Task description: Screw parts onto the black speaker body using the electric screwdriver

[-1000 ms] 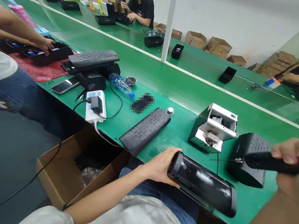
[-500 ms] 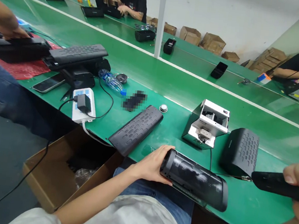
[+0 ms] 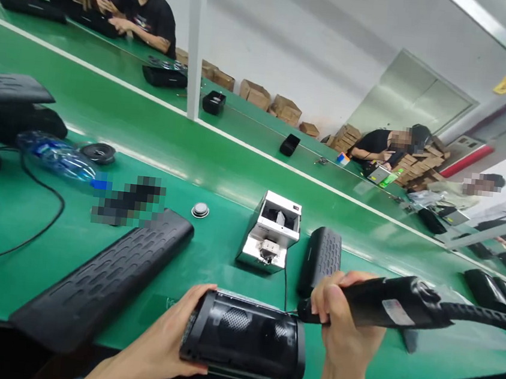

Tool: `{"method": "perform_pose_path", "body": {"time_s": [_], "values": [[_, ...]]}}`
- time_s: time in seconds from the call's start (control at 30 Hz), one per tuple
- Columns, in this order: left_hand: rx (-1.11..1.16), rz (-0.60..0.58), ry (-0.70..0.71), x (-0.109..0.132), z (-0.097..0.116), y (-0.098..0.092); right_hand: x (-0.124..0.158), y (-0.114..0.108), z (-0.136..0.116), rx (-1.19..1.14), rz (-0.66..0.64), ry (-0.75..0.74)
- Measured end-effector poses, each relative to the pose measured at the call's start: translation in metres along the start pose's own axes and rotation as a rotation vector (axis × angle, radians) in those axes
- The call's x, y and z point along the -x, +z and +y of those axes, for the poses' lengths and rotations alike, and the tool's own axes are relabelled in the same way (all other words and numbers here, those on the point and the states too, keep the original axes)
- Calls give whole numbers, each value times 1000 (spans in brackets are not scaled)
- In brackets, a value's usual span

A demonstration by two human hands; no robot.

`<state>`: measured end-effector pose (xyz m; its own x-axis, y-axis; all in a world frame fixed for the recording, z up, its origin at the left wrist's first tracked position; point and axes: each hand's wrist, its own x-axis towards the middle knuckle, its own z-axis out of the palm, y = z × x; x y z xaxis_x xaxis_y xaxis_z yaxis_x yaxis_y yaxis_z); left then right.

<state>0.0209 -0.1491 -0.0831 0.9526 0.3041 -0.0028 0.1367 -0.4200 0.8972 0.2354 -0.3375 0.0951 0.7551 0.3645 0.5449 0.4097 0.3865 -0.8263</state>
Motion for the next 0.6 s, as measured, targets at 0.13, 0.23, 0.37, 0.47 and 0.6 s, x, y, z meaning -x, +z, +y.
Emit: {"method": "perform_pose_path", "body": {"time_s": [0.13,0.23,0.37,0.47,0.6], "values": [[0,14,-3,1,-13,5,1,0,1,-23,-23,27],[-6,21,2,0,-14,5,0,-2,3,-17,-39,0],[5,4,5,-3,-1,-2,-1,-5,6,-4,-43,-20],[17,16,47,-5,13,-5,-2,-6,6,-3,-28,-15],[20,20,184,-9,17,-4,-10,-5,-6,78,14,0]]}}
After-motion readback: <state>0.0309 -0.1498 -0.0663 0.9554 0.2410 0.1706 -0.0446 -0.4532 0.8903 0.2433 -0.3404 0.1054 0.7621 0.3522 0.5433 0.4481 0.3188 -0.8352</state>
